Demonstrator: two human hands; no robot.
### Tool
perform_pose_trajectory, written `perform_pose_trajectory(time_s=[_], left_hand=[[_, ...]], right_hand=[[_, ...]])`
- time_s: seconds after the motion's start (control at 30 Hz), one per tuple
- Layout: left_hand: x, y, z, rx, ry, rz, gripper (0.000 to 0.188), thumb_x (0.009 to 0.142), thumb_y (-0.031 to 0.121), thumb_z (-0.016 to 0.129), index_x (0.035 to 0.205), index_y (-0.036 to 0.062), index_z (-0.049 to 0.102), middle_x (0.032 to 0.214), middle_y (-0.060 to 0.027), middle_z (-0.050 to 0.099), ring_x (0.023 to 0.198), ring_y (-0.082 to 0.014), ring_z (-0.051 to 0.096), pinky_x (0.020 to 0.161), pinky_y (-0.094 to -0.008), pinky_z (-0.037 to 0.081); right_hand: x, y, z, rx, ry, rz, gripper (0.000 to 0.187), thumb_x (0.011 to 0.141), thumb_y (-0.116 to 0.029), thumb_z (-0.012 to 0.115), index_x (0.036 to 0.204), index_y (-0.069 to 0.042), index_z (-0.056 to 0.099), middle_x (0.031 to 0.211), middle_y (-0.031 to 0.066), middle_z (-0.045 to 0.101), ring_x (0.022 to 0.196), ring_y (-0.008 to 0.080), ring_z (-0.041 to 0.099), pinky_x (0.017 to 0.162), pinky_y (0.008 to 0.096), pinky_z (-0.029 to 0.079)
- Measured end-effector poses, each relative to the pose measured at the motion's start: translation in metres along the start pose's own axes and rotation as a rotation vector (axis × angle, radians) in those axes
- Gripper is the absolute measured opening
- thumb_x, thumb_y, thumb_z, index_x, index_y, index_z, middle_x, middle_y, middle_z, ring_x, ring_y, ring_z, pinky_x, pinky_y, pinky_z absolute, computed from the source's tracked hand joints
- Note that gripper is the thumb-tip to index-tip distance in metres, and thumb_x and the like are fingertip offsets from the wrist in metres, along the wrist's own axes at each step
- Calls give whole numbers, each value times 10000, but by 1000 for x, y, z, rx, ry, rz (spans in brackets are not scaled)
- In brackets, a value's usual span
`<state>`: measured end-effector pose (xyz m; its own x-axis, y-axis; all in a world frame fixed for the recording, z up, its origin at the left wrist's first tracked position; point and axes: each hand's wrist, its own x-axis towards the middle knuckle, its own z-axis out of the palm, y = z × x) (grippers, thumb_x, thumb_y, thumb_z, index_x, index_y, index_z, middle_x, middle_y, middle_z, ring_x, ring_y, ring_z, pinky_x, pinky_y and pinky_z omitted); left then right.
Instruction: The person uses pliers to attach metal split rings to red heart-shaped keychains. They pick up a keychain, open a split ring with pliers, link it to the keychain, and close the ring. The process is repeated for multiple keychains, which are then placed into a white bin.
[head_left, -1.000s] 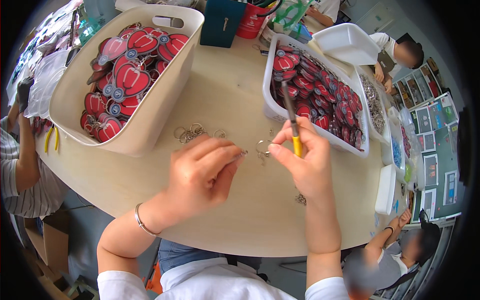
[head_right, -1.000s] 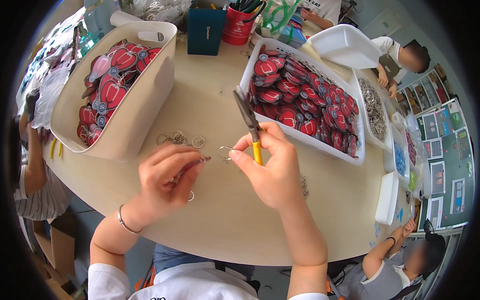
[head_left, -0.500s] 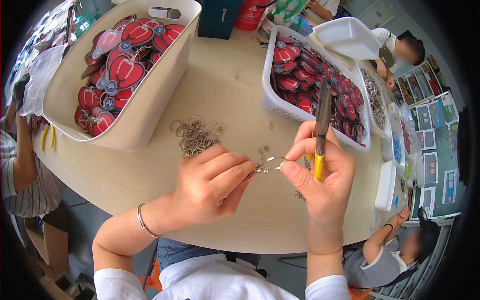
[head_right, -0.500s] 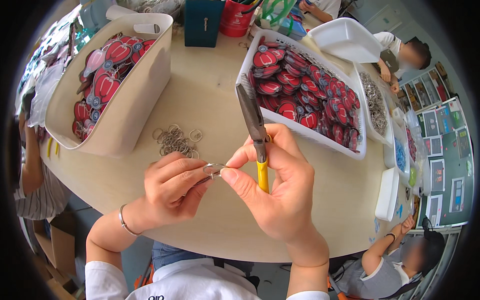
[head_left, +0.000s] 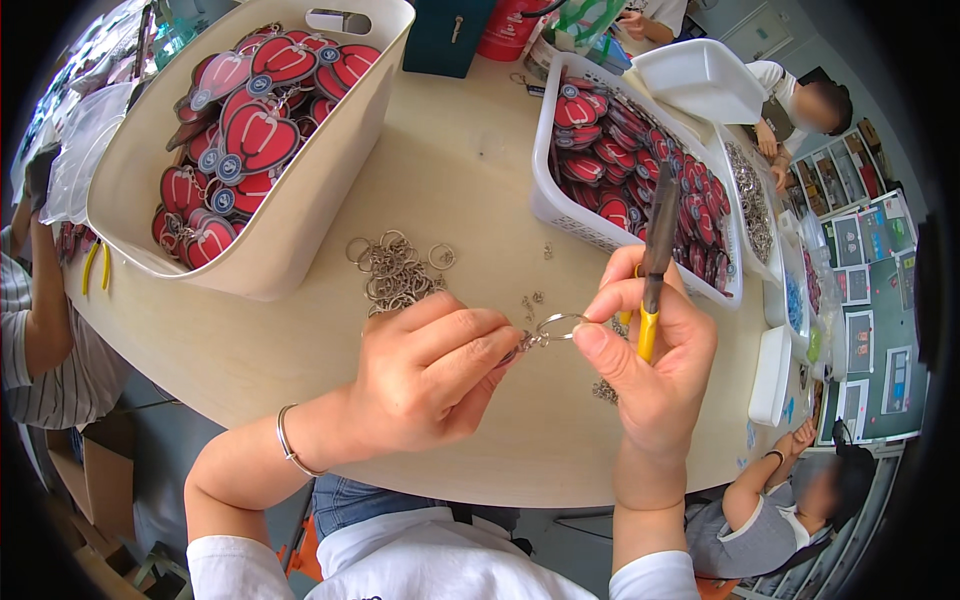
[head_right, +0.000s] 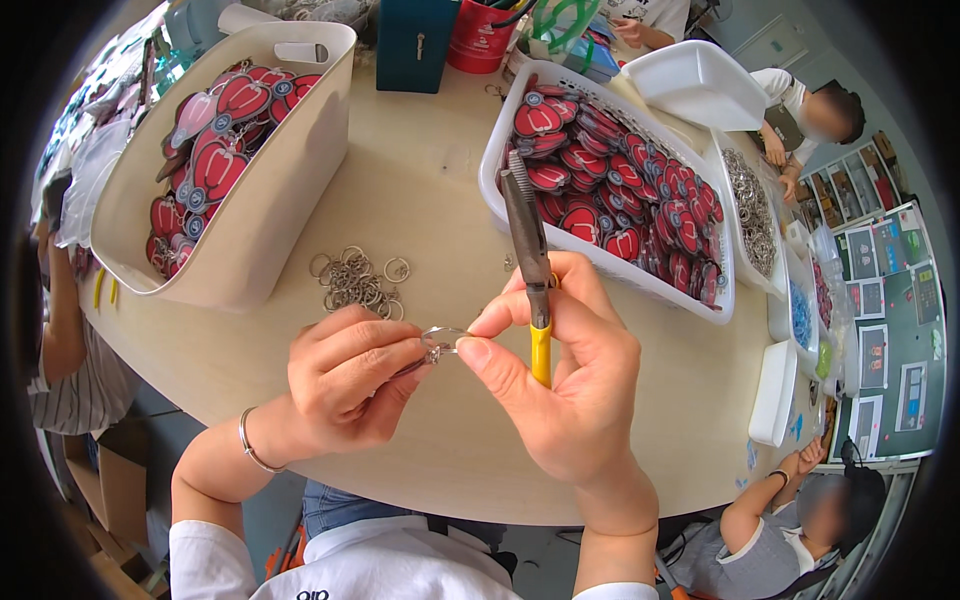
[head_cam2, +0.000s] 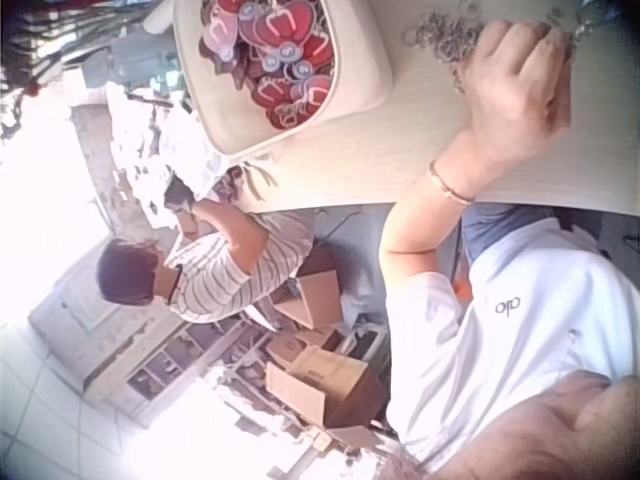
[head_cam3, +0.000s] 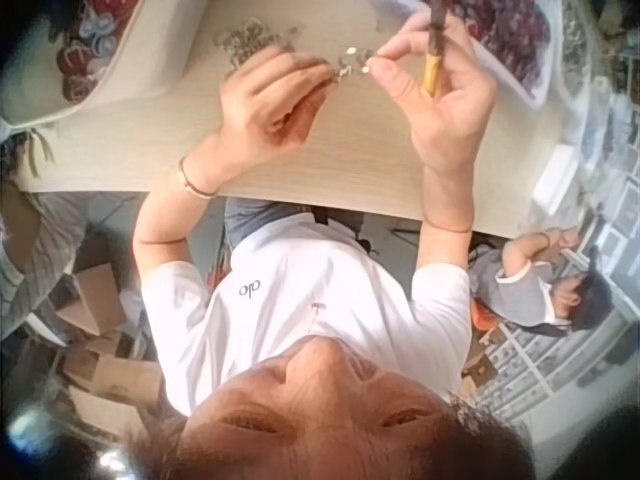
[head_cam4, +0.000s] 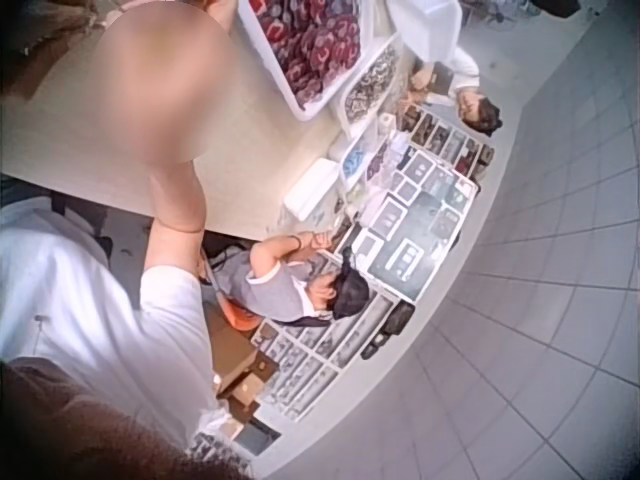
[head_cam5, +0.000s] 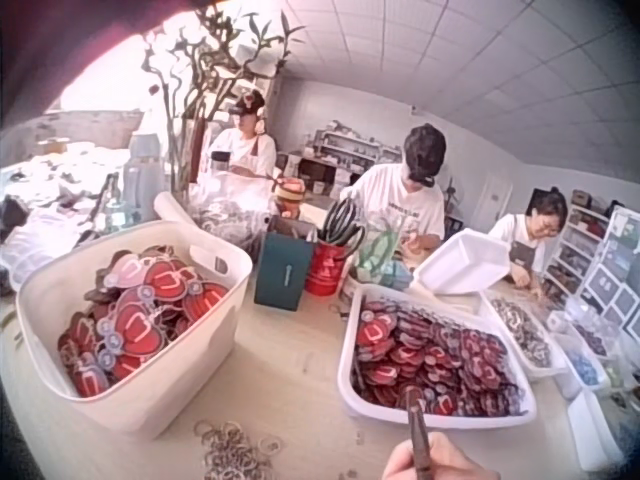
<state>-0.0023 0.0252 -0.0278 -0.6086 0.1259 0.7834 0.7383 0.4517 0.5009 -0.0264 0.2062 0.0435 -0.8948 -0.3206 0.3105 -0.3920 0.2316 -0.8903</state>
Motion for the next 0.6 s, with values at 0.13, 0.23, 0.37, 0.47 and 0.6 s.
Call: perform_pose_trajectory(time_s=[0.13,0.23,0.37,0.47,0.6], left_hand=[[-1,0,0,2,2,5,224,614,-61,729,824,-10,671,791,-104,657,544,-189,548,440,-271,421],[-1,0,0,8,-16,4,225,612,-58,728,823,-8,671,787,-99,658,545,-185,547,440,-270,423],[-1,0,2,0,-14,4,231,608,-59,726,826,-4,674,785,-94,659,543,-183,545,438,-268,421],[-2,0,2,-2,-11,4,242,606,-60,727,835,-3,679,786,-94,659,542,-183,544,437,-267,420],[-3,-1,3,16,-1,22,281,596,-34,736,866,8,672,793,-63,640,552,-168,535,422,-272,422]], right_hand=[[-1,1,0,44,22,-9,147,771,-54,750,833,33,649,951,68,492,868,161,496,812,291,409],[-1,0,0,58,23,-14,150,772,-53,751,837,34,647,959,70,489,868,160,494,810,291,409],[-2,-3,0,62,25,-25,150,773,-51,751,837,35,646,958,70,486,867,157,490,802,283,409],[-3,-4,0,65,27,-26,150,773,-51,752,839,34,648,956,70,486,867,155,488,798,279,408],[-4,-5,0,68,27,-23,149,773,-52,755,840,31,650,955,73,485,868,156,487,799,281,409]])
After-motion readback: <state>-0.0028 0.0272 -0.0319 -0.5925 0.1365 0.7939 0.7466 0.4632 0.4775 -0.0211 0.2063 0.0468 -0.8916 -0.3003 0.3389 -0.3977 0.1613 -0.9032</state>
